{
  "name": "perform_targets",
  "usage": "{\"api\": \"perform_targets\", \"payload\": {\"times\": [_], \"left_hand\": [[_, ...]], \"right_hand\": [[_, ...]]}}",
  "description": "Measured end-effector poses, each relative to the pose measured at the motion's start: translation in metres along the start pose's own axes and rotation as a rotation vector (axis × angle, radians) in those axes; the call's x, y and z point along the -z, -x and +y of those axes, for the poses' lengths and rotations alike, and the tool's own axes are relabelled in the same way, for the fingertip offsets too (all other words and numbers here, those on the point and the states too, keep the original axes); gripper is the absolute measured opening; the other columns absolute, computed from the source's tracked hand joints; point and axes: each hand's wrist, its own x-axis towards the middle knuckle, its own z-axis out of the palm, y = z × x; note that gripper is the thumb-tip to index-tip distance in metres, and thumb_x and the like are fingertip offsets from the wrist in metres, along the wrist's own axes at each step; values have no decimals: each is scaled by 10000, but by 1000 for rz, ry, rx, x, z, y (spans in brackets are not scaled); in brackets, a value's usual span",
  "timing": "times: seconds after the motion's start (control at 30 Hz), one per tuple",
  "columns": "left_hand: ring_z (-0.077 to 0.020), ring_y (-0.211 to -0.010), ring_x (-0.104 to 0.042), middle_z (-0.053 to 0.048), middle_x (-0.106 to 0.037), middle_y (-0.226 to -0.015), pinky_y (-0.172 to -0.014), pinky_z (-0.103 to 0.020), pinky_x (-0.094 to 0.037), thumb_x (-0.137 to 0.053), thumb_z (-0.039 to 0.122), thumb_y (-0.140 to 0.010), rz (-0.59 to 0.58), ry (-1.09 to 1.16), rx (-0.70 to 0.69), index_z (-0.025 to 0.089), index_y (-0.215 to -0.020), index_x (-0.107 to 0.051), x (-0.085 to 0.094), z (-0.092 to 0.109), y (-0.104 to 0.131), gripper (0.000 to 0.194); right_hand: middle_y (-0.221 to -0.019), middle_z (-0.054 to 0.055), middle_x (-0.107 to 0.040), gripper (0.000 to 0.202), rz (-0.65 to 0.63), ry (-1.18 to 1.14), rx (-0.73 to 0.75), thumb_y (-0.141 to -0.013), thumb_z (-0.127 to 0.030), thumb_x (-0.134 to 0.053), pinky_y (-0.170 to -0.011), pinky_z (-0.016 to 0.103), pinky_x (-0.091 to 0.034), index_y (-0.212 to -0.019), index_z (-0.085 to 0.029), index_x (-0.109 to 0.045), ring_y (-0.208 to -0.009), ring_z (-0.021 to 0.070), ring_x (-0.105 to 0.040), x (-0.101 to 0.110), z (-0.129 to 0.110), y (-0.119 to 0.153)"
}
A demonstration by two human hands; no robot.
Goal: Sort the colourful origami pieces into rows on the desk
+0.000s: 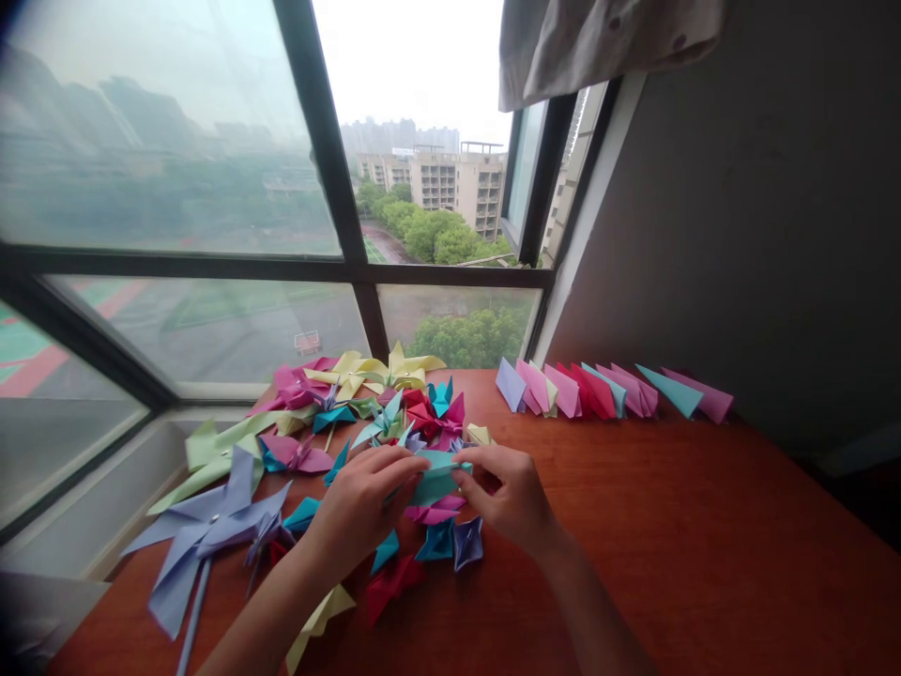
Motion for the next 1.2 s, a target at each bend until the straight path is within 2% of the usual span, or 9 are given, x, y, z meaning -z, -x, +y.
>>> {"api": "perform_targets", "payload": {"times": [0.1,0.2,0.3,0.47,0.73,0.93,1.07,1.2], "left_hand": [[-208,-824,-648,-49,-706,-894,-758,-337,-488,-501,185,-955,41,28,-17,215,-1002,-669,1,1,0,177],[-220,-930,-633,-65,-693,-1014,-821,-359,-496,-551,169,-924,132,76,21,224,-983,-681,3,-1,-1,153],[-233,-1037,-620,-78,-660,-1142,-881,-381,-501,-588,146,-891,226,163,137,234,-939,-706,5,-7,-1,156],[-218,-1016,-651,-80,-679,-1074,-845,-338,-549,-630,237,-888,314,466,321,211,-892,-720,8,-20,-3,95],[-223,-1087,-639,-84,-658,-1140,-844,-313,-572,-660,300,-873,294,645,410,205,-931,-739,9,-27,-1,136],[-222,-995,-676,-98,-696,-1090,-781,-280,-572,-690,329,-844,313,770,479,168,-928,-738,13,-26,-4,187],[-196,-790,-701,-76,-747,-924,-651,-254,-565,-726,373,-806,297,848,591,159,-979,-735,16,-26,-3,275],[-166,-653,-670,-56,-739,-783,-557,-232,-536,-747,398,-775,259,835,620,149,-903,-754,19,-28,-2,280]], "right_hand": [[-702,29,-671,176,-2,33,31,-891,-304,-617,-560,234,-436,-899,-175,-736,-586,124,-562,-2,1,-1],[-712,40,-688,195,19,49,32,-891,-317,-611,-571,244,-456,-870,-178,-745,-590,136,-579,-2,1,-2],[-683,33,-676,200,63,48,10,-884,-331,-619,-570,252,-465,-855,-186,-754,-586,144,-581,0,2,-3],[-733,37,-692,200,183,54,-40,-884,-351,-624,-581,268,-476,-860,-199,-752,-611,151,-586,1,6,-4],[-683,12,-654,176,231,36,-37,-886,-326,-634,-554,252,-442,-866,-192,-747,-582,130,-544,4,9,-4],[-662,11,-633,181,235,7,-29,-884,-326,-639,-544,250,-434,-847,-184,-745,-574,125,-527,6,7,-5],[-681,18,-652,181,233,3,-23,-878,-333,-644,-548,255,-442,-839,-188,-746,-582,131,-536,6,7,-5],[-699,21,-663,179,236,-10,-32,-881,-337,-644,-548,253,-444,-847,-193,-744,-589,131,-539,6,7,-5]]}}
